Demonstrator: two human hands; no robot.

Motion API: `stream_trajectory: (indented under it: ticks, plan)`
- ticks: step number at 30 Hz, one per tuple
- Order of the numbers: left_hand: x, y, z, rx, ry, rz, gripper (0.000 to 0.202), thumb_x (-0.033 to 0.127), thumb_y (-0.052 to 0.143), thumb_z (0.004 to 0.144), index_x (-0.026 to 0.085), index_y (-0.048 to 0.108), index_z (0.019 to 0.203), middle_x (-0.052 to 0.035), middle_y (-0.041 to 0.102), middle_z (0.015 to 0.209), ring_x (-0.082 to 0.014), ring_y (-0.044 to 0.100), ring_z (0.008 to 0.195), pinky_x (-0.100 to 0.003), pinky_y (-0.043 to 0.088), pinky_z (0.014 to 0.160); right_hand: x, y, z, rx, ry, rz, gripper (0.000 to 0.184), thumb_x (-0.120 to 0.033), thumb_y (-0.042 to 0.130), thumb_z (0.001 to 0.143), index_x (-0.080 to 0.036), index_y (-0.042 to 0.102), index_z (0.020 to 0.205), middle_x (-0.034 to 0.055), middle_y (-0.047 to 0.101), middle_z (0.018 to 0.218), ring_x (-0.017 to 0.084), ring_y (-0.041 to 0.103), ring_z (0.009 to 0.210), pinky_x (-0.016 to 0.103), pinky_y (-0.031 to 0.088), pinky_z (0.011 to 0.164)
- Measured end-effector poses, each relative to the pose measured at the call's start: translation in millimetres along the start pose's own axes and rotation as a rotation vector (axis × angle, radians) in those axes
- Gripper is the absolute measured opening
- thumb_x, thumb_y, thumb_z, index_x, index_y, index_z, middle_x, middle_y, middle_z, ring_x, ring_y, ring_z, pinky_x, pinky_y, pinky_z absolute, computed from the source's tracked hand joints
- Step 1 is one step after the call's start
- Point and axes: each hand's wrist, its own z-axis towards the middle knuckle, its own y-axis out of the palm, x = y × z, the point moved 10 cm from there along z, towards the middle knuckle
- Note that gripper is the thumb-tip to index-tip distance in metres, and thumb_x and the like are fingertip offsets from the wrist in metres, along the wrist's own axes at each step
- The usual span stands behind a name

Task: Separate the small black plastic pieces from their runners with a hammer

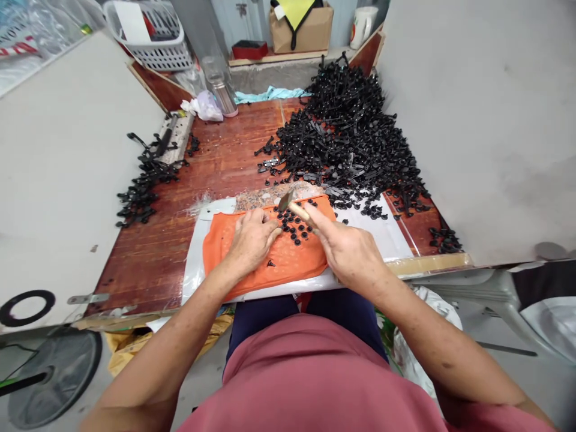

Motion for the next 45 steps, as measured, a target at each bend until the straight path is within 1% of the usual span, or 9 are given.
stream_trajectory:
  ticks: [4,16,20,25,29,32,34,38,45]
  plan:
    - [-1,2.7,0,-0.029,-0.002,-0.015,0.03,0.036,0.048,0.103,0.021,0.072,0.095,-0.0087,0.054,0.103,-0.0258,0.049,0.099,-0.041,0.04,0.089,-5,13,4,-0.119,-0.033,-0.048,0.06,-0.028,0.037,0.108,-0.04,0.023,0.166,0.0031,0.079,0.096,0.021,0.074,0.079,0.028,0.05,0.07]
    - [-2,2.6,-1,0.009,0.018,-0.016,0.031,0.038,0.049,0.103,0.022,0.075,0.098,-0.0086,0.055,0.105,-0.0258,0.048,0.101,-0.042,0.039,0.093,0,0,8,-0.003,-0.037,0.039,0.058,-0.032,0.033,0.11,-0.041,0.021,0.166,0.0028,0.08,0.111,0.021,0.075,0.086,0.029,0.052,0.075]
    - [-2,4.2,0,-0.004,0.004,-0.001,0.032,0.039,0.049,0.103,0.021,0.076,0.101,-0.0089,0.055,0.104,-0.0265,0.049,0.102,-0.043,0.039,0.093,1,9,7,-0.108,-0.026,-0.01,0.055,-0.035,0.033,0.11,-0.038,0.028,0.165,0.0044,0.081,0.101,0.023,0.074,0.08,0.029,0.05,0.071]
    - [-1,4.9,0,-0.005,0.016,0.032,0.035,0.041,0.048,0.103,0.02,0.077,0.101,-0.0094,0.055,0.103,-0.027,0.049,0.103,-0.044,0.039,0.094,0,1,8,-0.039,-0.041,-0.024,0.058,-0.032,0.034,0.11,-0.037,0.024,0.166,0.004,0.08,0.103,0.022,0.074,0.082,0.028,0.048,0.07]
    - [0,6.2,1,-0.004,0.01,0.03,0.035,0.04,0.048,0.103,0.02,0.076,0.102,-0.0099,0.056,0.104,-0.0274,0.05,0.104,-0.045,0.039,0.094,2,10,9,-0.109,-0.044,-0.026,0.054,-0.035,0.035,0.11,-0.039,0.031,0.164,0.0035,0.08,0.098,0.022,0.074,0.081,0.028,0.047,0.069]
    - [1,5.1,1,0.003,0.016,0.025,0.033,0.04,0.048,0.103,0.021,0.075,0.1,-0.0093,0.057,0.105,-0.0268,0.05,0.103,-0.044,0.039,0.095,5,2,13,-0.023,-0.035,0.097,0.052,-0.035,0.034,0.11,-0.041,0.033,0.162,0.0021,0.08,0.107,0.02,0.074,0.085,0.027,0.047,0.072]
    - [0,0.6,0,0.016,0.028,0.009,0.034,0.04,0.046,0.104,0.021,0.074,0.099,-0.009,0.057,0.105,-0.0258,0.05,0.102,-0.043,0.04,0.094,10,-2,16,0.031,0.008,0.139,0.048,-0.035,0.039,0.108,-0.034,0.046,0.156,0.0033,0.08,0.106,0.02,0.073,0.085,0.026,0.047,0.074]
    - [-9,-18.8,-15,0.052,0.015,0.001,0.035,0.038,0.043,0.104,0.022,0.071,0.091,-0.0076,0.056,0.1,-0.0244,0.051,0.097,-0.041,0.041,0.093,11,2,31,0.038,0.088,0.078,0.033,-0.037,0.049,0.102,-0.026,0.071,0.124,0.0056,0.079,0.097,0.023,0.072,0.083,0.029,0.046,0.072]
    - [-30,-38.8,-75,0.037,-0.081,-0.214,0.037,0.037,0.04,0.103,0.021,0.061,0.076,-0.0057,0.055,0.089,-0.0214,0.053,0.087,-0.037,0.042,0.082,-21,18,62,-0.103,0.02,-0.11,0.032,-0.027,0.048,0.099,-0.021,0.077,0.111,0.0141,0.079,0.1,0.026,0.073,0.094,0.033,0.05,0.083]
